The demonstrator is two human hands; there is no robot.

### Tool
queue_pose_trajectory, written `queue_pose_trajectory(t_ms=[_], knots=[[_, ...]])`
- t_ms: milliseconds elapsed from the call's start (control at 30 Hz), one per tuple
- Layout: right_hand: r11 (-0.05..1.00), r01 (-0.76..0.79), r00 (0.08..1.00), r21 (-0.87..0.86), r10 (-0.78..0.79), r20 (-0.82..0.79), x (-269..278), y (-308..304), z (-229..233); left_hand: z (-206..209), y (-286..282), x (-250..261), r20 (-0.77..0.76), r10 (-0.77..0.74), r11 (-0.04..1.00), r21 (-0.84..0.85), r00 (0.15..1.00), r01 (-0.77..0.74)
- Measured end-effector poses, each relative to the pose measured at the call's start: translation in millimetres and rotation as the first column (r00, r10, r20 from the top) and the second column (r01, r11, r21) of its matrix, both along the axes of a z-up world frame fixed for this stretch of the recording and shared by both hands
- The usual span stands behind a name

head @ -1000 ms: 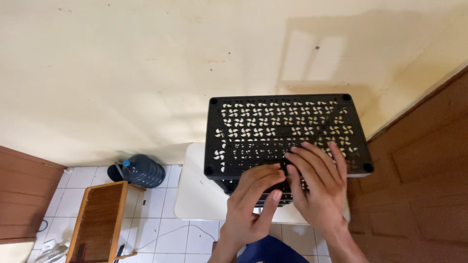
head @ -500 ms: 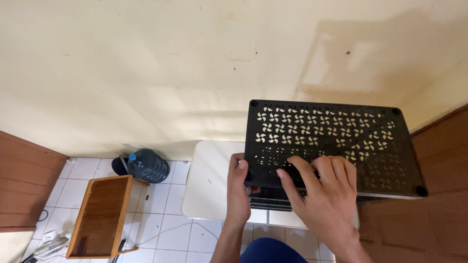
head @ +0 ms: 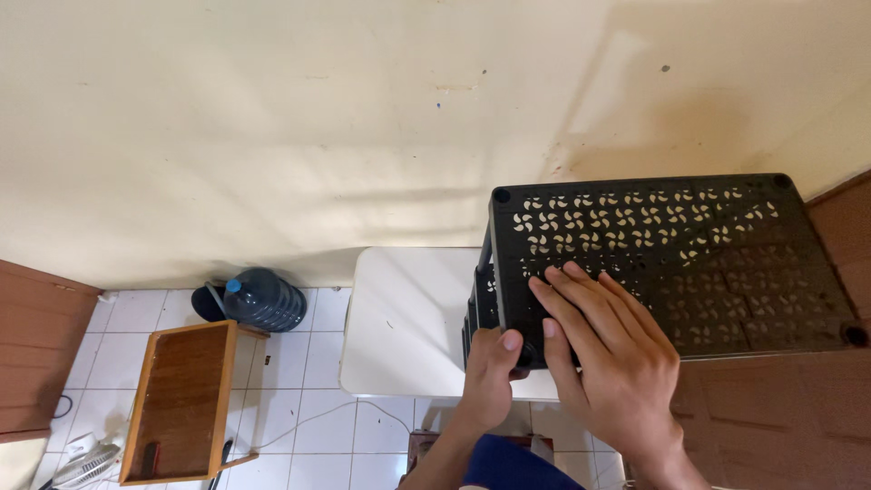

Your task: The person assembles a black plastic multi-tiered shelf by inserting perforated trays into the frame and securing them. They repeatedly adjust the trays and legs to ensure stability.

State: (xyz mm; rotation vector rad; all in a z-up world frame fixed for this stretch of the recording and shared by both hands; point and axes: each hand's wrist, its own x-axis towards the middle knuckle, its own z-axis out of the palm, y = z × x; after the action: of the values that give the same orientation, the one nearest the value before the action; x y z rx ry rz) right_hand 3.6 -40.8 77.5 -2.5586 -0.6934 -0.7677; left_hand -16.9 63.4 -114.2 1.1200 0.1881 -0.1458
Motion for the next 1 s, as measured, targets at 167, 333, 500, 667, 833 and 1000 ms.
queue_pose_trajectory(t_ms=[167,333,500,667,833,1000], knots=[[0.999,0.034,0.999,-0.023,-0.034,0.029,-5,-1,-5,-21,3,-7,0.226,-0.104,0.995,0.009,0.969,0.104],[0.999,0.048,0.998,-0.015,-0.047,0.038,-6,0,-8,-8,2,-5,0.103,-0.018,1.000,0.005,0.995,0.017],[0.998,0.061,0.998,-0.004,-0.061,0.017,-6,-1,-10,13,10,5,0.293,-0.094,0.990,-0.074,0.951,0.121],[0.999,0.032,0.999,-0.023,-0.032,0.019,-10,-7,-8,24,6,2,0.247,-0.072,0.991,-0.090,0.966,0.096],[0.998,-0.049,0.998,-0.046,0.050,0.025,-20,-15,-6,29,13,-5,0.151,-0.044,0.998,-0.042,0.988,0.051],[0.995,-0.098,0.994,0.006,0.098,-0.039,-31,-33,-4,44,18,-16,0.172,-0.007,0.999,0.044,0.985,-0.001]])
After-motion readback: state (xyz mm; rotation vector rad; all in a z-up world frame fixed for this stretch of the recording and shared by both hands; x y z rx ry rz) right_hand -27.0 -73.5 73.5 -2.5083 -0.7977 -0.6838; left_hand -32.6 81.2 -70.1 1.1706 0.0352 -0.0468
